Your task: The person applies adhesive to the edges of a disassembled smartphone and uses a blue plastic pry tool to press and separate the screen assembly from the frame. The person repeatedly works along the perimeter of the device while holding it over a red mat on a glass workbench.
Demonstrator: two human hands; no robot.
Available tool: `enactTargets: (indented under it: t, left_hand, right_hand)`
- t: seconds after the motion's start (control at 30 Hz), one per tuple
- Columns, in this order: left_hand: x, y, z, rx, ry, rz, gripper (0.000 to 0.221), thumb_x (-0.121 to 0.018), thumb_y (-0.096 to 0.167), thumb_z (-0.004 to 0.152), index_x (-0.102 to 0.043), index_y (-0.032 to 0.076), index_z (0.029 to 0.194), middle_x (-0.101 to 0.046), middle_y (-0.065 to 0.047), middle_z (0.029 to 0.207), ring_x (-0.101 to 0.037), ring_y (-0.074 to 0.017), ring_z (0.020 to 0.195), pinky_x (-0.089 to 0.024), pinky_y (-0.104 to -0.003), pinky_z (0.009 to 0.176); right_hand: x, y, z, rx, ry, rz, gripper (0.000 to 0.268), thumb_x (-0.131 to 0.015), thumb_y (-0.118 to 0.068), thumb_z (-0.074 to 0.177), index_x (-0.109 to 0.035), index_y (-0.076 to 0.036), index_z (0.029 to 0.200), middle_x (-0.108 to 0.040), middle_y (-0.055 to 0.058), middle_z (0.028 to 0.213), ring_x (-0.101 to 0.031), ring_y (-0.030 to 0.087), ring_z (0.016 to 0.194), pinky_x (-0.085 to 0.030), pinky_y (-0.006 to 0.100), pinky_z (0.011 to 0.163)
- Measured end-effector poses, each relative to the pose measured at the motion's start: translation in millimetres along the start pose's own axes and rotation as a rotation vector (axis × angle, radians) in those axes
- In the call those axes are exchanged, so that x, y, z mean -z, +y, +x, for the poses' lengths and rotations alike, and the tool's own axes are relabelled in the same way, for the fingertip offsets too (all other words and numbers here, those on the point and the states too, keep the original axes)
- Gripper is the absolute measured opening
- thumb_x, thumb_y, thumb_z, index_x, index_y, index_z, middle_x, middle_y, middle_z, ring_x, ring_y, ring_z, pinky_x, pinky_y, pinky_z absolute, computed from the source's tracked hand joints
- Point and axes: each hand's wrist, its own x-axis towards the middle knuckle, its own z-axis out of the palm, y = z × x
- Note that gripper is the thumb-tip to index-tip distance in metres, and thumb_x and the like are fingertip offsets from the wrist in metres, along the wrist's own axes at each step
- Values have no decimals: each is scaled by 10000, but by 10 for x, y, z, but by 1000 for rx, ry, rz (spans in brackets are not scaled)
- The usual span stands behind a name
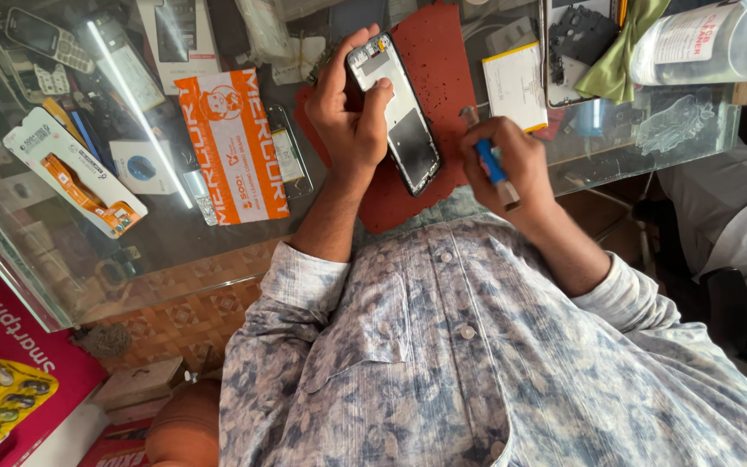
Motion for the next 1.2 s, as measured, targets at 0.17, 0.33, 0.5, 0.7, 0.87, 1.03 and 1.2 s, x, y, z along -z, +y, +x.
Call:
enactTargets:
  t: [0.17, 0.33, 0.5, 0.7, 0.87, 1.03, 1.2]
  left_hand:
    - [1, 25, 32, 67, 10, -22, 453, -654, -20, 928, -604, -4, 1378, -714, -177, 1350, -755, -182, 1084, -621, -298, 937]
    - [2, 41, 62, 28, 36, -18, 452, -652, -36, 926, -612, -9, 1376, -723, -177, 1344, -754, -187, 1105, -604, -311, 987]
    - [-2, 29, 66, 31, 42, 0, 453, -648, -46, 927, -609, -20, 1378, -720, -182, 1313, -749, -195, 1126, -597, -324, 1005]
    - [1, -17, 50, 30, 40, 7, 446, -648, -45, 926, -607, -19, 1369, -720, -183, 1333, -766, -200, 1102, -625, -317, 963]
    - [5, -48, 65, 69, 49, 4, 450, -642, -33, 901, -614, -27, 1350, -734, -193, 1303, -792, -195, 1008, -656, -312, 858]
    - [3, -16, 57, -10, 35, 12, 468, -652, -50, 925, -602, -25, 1390, -714, -182, 1350, -756, -211, 1115, -620, -333, 986]
    - [16, 17, 74, -11, 25, 24, 463, -663, -41, 908, -615, -28, 1368, -720, -181, 1339, -762, -205, 1099, -627, -325, 972]
  right_hand:
    - [98, 184, -71, -95, 164, 160, 196, -620, 139, 1015, -536, 4, 1130, -690, 98, 936, -696, 162, 785, -528, 236, 645]
    - [278, 199, -38, -36, 168, 72, 222, -614, 131, 955, -551, 28, 1141, -703, 160, 980, -701, 178, 767, -542, 275, 694]
    - [312, -3, -56, -81, -30, 165, 270, -499, 82, 937, -594, 54, 1188, -741, 198, 1070, -754, 195, 874, -628, 311, 787]
    - [172, -128, -77, -111, -152, 171, 251, -625, 5, 943, -631, 74, 1185, -697, 116, 925, -702, 153, 794, -550, 287, 674]
    - [219, -69, -55, -108, -160, 2, 168, -684, -7, 888, -745, 42, 1036, -656, 109, 803, -628, 153, 647, -477, 308, 567]
    - [264, -88, -116, -202, -261, 371, 191, -605, -25, 903, -733, 21, 1037, -692, 89, 888, -712, 115, 720, -542, 269, 587]
    - [235, -102, -162, -26, -183, 107, 167, -696, -25, 926, -705, 57, 1072, -679, 125, 845, -671, 159, 735, -525, 312, 630]
